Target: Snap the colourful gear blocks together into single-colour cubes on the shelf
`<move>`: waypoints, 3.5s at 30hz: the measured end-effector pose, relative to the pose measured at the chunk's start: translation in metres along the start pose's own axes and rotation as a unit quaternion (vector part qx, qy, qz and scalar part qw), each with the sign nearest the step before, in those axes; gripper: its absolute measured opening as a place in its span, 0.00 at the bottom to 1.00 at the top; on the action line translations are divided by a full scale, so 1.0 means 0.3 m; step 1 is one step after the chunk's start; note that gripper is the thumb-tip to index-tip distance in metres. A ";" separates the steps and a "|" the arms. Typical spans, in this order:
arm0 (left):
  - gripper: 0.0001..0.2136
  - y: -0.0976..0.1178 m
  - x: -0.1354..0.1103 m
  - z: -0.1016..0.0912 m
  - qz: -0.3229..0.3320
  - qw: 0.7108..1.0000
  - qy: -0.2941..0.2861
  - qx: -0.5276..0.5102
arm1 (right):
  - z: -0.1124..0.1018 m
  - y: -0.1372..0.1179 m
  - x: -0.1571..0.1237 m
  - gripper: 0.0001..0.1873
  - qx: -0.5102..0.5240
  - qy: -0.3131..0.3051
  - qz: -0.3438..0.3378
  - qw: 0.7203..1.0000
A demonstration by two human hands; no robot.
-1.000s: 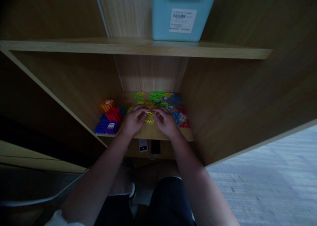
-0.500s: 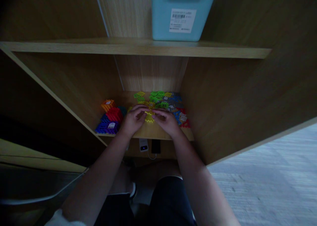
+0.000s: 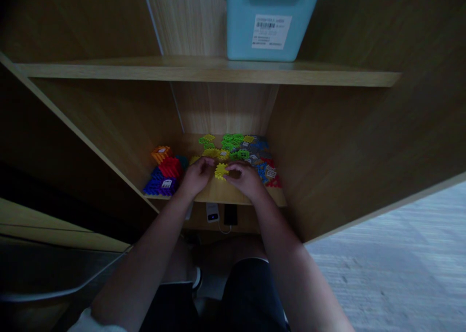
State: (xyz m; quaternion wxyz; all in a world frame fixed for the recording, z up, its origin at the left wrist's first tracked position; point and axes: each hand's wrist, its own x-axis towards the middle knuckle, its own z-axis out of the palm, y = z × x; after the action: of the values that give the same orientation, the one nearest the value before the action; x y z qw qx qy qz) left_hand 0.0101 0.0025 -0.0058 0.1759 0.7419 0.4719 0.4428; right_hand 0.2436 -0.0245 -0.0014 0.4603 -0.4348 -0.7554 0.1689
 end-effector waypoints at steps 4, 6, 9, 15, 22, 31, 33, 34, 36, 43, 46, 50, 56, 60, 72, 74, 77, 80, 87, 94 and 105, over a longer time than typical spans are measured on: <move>0.13 0.014 0.000 0.000 -0.006 1.000 -0.011 -0.018 | -0.001 -0.007 0.001 0.09 0.002 -0.010 -0.001 1.000; 0.11 0.022 0.000 -0.001 -0.017 1.000 -0.007 -0.018 | -0.001 -0.008 0.002 0.09 -0.002 -0.014 0.001 1.000; 0.11 0.034 -0.002 -0.005 -0.031 0.999 -0.007 -0.010 | -0.001 -0.008 0.003 0.08 -0.011 -0.026 0.004 1.000; 0.10 0.061 -0.005 -0.021 -0.029 0.999 -0.022 0.006 | -0.001 -0.008 0.001 0.08 -0.033 -0.035 0.002 0.999; 0.10 0.070 -0.005 -0.026 -0.026 0.999 -0.023 0.002 | -0.003 -0.017 0.001 0.08 -0.055 -0.039 0.006 0.998; 0.10 0.076 -0.010 -0.030 -0.021 0.999 -0.028 -0.004 | -0.001 -0.011 -0.002 0.09 -0.065 -0.039 0.000 0.997; 0.10 0.076 -0.010 -0.029 -0.014 1.000 -0.023 -0.007 | 0.001 -0.008 -0.002 0.09 -0.067 -0.038 -0.004 0.997; 0.10 0.077 -0.010 -0.029 -0.013 1.000 -0.022 -0.007 | 0.001 -0.008 -0.002 0.10 -0.068 -0.038 -0.005 0.997; 0.10 0.079 -0.010 -0.029 -0.017 1.000 -0.024 -0.003 | 0.001 -0.009 -0.002 0.09 -0.070 -0.040 -0.004 0.997; 0.10 0.089 -0.009 -0.037 -0.019 0.999 -0.039 0.006 | 0.000 -0.018 -0.001 0.10 -0.069 -0.046 -0.001 0.997; 0.10 0.089 -0.009 -0.035 -0.021 0.999 -0.040 0.004 | 0.000 -0.021 -0.002 0.10 -0.068 -0.045 -0.002 0.997; 0.10 0.086 -0.010 -0.032 -0.017 0.999 -0.034 0.001 | 0.002 -0.019 -0.004 0.10 -0.069 -0.041 -0.006 0.997; 0.10 0.078 -0.009 -0.031 -0.011 1.000 -0.026 0.002 | 0.003 -0.012 -0.004 0.11 -0.072 -0.050 -0.004 0.996; 0.10 0.077 -0.007 -0.030 -0.020 0.999 -0.028 0.001 | 0.004 -0.018 -0.007 0.15 -0.071 -0.047 0.008 0.996; 0.09 0.077 -0.007 -0.028 -0.033 0.999 -0.026 -0.002 | 0.004 -0.015 -0.010 0.20 -0.062 -0.005 0.016 0.998; 0.09 0.084 -0.006 -0.030 -0.044 0.999 -0.032 0.007 | 0.002 -0.017 -0.008 0.18 -0.089 0.008 0.014 0.996; 0.09 0.094 -0.005 -0.032 -0.055 0.998 -0.033 0.018 | 0.000 -0.024 -0.008 0.12 -0.129 0.033 0.019 0.991; 0.09 0.103 -0.006 -0.032 -0.074 0.996 -0.027 0.034 | 0.001 -0.033 -0.012 0.11 -0.158 0.033 0.045 0.986; 0.10 0.115 -0.011 -0.033 -0.087 0.993 -0.031 0.072 | 0.012 -0.036 -0.014 0.13 -0.153 -0.001 0.066 0.986; 0.09 0.114 -0.008 -0.033 -0.096 0.992 -0.024 0.073 | 0.018 -0.025 -0.010 0.16 -0.139 0.008 0.062 0.988; 0.09 0.100 -0.004 -0.027 -0.102 0.993 -0.030 0.057 | 0.024 -0.016 -0.011 0.16 -0.120 0.004 0.048 0.992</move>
State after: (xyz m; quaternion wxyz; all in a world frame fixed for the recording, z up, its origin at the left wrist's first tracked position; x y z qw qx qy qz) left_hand 0.0195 -0.0148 0.0184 0.1914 0.7113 0.5645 0.3725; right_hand 0.2357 -0.0288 -0.0037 0.3987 -0.5236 -0.7465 0.0973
